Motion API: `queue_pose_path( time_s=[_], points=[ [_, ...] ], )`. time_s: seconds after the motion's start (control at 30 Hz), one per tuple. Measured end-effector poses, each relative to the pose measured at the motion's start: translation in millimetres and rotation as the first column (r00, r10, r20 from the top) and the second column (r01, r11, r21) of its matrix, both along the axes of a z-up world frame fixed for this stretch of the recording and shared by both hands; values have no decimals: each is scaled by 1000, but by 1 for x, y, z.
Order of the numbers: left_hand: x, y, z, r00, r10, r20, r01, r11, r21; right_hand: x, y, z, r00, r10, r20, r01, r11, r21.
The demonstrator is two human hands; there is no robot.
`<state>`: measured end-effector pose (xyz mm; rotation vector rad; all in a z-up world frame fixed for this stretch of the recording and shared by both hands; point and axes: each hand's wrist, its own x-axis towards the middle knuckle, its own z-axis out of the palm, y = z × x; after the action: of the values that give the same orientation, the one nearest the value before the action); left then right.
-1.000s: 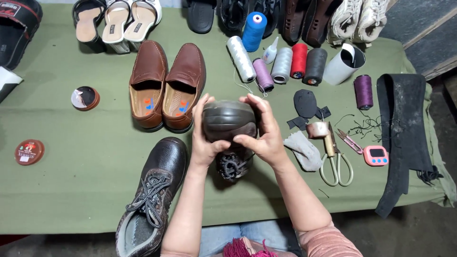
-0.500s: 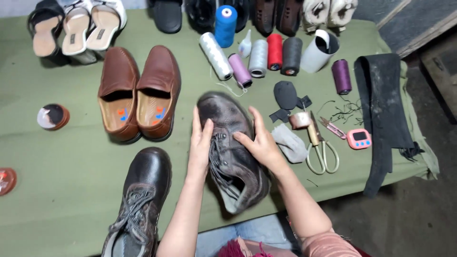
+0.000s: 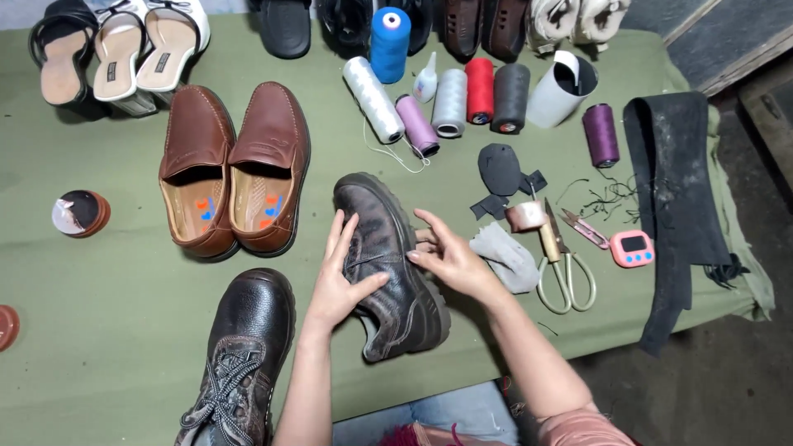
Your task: The person cleans a dark brown leather boot by applying a liquid from a white bottle and scrubbing the surface with a brush and a cloth. They rotate the boot to clean different sides, including the toe, sides, and heel, while other shoes and tools are visible on the green work surface.
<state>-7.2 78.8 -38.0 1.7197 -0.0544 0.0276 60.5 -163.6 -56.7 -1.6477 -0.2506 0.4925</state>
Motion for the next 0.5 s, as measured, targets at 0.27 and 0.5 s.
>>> queue_pose_path(
  time_s=[0.27, 0.5],
  points=[
    [-5, -5, -16, 965, 247, 87, -251, 968, 31, 215, -20, -8, 568, -137, 812, 494, 845, -203],
    [-10, -3, -3, 958, 280, 60, -282, 959, 37, 332, 22, -74, 628, -15, 778, 613, 626, -482]
  ],
)
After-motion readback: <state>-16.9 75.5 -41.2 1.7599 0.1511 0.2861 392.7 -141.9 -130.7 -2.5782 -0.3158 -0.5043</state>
